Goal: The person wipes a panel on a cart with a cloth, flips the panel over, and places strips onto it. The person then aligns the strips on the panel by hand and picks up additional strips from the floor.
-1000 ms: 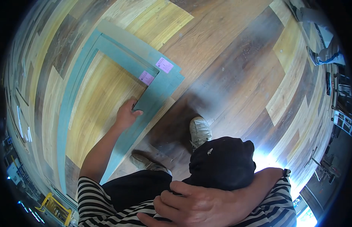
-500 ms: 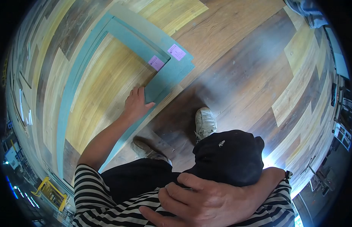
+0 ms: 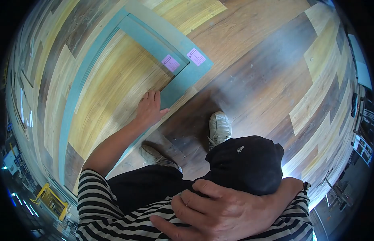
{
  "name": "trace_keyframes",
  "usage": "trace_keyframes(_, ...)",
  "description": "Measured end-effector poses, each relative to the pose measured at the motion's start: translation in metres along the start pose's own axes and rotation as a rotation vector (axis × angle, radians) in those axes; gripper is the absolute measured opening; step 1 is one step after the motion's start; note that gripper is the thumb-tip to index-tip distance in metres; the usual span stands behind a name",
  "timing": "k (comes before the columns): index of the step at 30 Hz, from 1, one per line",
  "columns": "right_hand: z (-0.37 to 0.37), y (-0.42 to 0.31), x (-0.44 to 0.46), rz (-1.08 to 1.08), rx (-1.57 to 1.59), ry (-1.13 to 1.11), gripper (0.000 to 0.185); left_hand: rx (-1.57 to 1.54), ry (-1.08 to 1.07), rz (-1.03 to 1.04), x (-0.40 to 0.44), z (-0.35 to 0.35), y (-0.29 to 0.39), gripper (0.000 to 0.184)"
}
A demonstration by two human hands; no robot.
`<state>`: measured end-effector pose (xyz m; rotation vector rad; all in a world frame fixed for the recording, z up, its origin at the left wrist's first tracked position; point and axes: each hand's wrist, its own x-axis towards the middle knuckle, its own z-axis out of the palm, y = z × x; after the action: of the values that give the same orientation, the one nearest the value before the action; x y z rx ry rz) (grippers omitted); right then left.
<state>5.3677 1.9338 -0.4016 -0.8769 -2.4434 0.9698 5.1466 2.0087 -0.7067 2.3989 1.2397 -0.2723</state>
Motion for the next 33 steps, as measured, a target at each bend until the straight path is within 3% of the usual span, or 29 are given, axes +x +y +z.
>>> trace_keyframes(33, -0.0033, 0.0038, -0.0041, -0.022, 0.011, -0.011, 0.038, 0.073, -0.046, -0.005, 0.0068, 0.0003, 0.0020, 0.067)
